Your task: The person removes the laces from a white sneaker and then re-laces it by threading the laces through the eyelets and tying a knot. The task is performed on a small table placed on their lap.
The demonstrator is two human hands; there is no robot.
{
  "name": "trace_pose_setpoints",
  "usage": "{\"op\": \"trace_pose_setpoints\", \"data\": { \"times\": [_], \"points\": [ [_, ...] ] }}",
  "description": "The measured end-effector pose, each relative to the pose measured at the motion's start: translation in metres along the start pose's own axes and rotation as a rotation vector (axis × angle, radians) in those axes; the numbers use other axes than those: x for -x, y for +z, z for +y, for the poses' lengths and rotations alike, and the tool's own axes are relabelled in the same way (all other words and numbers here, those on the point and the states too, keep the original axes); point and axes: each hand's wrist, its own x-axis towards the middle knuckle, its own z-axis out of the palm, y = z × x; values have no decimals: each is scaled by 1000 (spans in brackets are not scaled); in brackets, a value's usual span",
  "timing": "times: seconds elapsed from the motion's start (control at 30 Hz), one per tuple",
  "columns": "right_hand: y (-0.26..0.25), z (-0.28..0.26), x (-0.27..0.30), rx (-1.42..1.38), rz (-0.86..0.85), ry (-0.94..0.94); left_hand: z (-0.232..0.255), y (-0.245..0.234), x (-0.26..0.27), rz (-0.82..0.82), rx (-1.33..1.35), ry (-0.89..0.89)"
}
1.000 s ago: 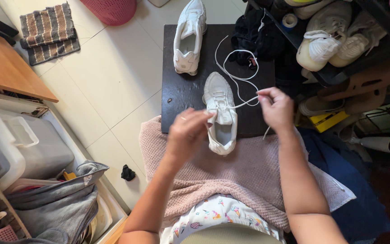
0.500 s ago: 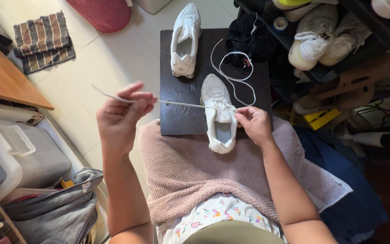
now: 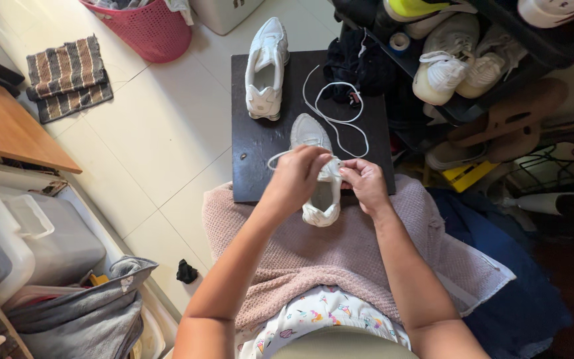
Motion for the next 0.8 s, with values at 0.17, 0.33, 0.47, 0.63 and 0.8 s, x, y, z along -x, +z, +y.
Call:
{"op": "trace_pose_setpoints", "data": {
  "times": [0.17, 0.33, 0.47, 0.63, 0.8],
  "points": [
    [-2, 6, -1, -21, 7, -7, -28, 29, -6, -132, -143, 38],
    [1, 8, -1, -38, 9, -33, -51, 33, -7, -143, -267, 57],
    [2, 12, 3, -34, 8, -46, -56, 32, -3, -248, -339, 149],
    [4, 5, 2, -26, 0, -39, -58, 45, -13, -326, -437, 104],
    [3, 4, 4, -83, -21, -5, -69, 66, -12, -257, -649, 189]
  ]
}}
